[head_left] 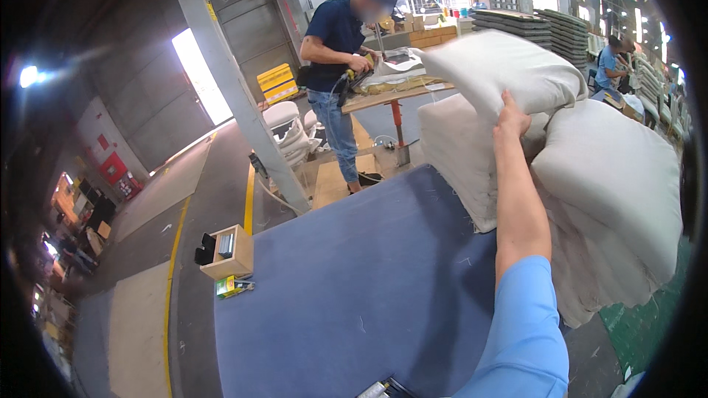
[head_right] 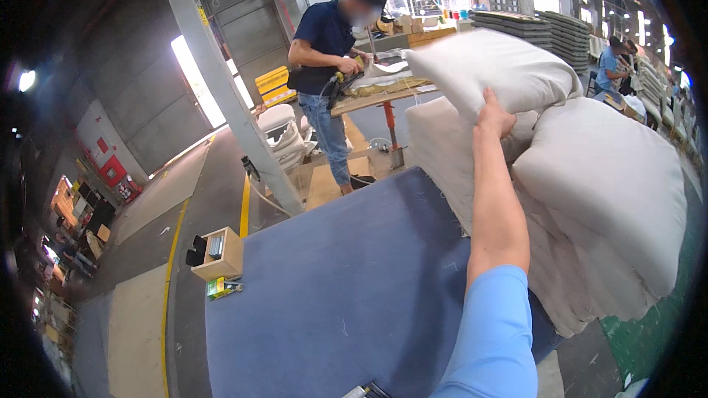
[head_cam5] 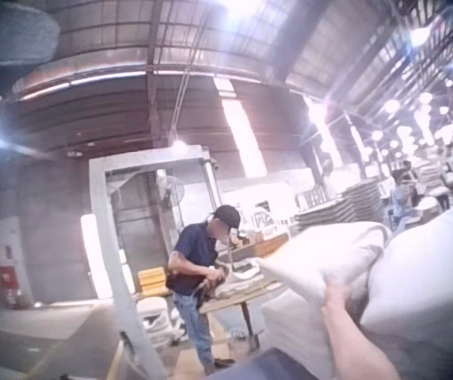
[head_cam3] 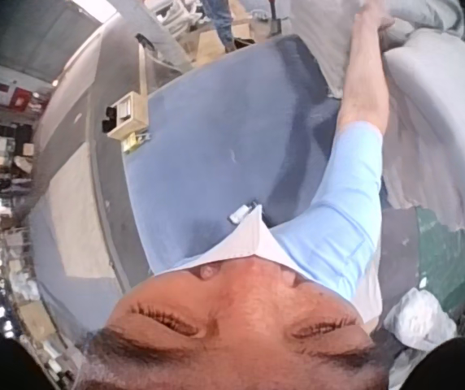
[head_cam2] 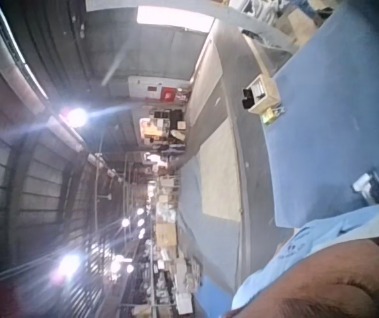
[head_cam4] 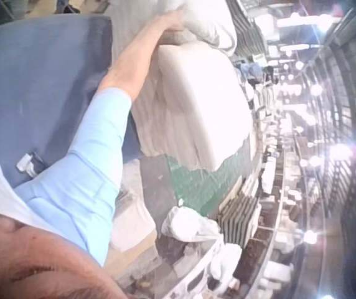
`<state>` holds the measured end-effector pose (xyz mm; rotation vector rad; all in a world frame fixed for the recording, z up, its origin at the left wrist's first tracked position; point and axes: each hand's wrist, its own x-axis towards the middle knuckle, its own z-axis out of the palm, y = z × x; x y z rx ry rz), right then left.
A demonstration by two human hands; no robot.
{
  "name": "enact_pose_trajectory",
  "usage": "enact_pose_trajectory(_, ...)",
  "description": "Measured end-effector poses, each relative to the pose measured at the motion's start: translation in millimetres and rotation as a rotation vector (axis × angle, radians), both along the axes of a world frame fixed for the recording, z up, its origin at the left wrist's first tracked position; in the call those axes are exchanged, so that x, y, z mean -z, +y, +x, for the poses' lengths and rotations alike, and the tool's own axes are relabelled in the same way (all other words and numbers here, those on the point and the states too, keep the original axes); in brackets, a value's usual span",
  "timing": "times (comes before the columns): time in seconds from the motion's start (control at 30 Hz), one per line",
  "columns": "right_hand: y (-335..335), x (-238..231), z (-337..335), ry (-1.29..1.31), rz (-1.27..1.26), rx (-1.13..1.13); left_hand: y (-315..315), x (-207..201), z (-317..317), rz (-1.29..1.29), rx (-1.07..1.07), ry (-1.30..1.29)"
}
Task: The person places a white fabric cover over a black cushion base on a blue workbench, folds the edges, and uses a staple gun to secure the fabric. The person repeats this process for multiple cushions, flipping and adjusting them as needed.
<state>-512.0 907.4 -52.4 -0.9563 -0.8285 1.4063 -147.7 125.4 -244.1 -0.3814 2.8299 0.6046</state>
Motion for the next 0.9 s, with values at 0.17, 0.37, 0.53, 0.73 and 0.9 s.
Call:
enact_pose_trajectory(0.17, 31.3, 76.2, -12.8, -0.009, -0.043, 0.091, 17.0, 9.6, -21.4, 0.048, 0.03, 0.033)
enact_pose_trajectory(0.37, 18.4, 101.4, -21.0, -0.153, -0.1, 0.13, 10.5, 4.9, -20.7, 0.02, 0.015, 0.024)
enact_pose_trajectory(0.53, 28.9, 129.6, 1.9, 0.058, -0.086, -0.118, -3.4, 18.2, -26.0, 0.05, 0.037, 0.013)
enact_pose_trajectory(0.73, 34.4, 100.7, 57.5, 0.148, -0.084, -0.204, -1.6, 40.1, -48.2, 0.132, 0.159, 0.065)
enact_pose_trajectory(0.9, -43.3, 138.3, 151.5, -0.441, 0.299, -0.269, -5.6, 51.7, -51.5, 0.153, 0.242, 0.038)
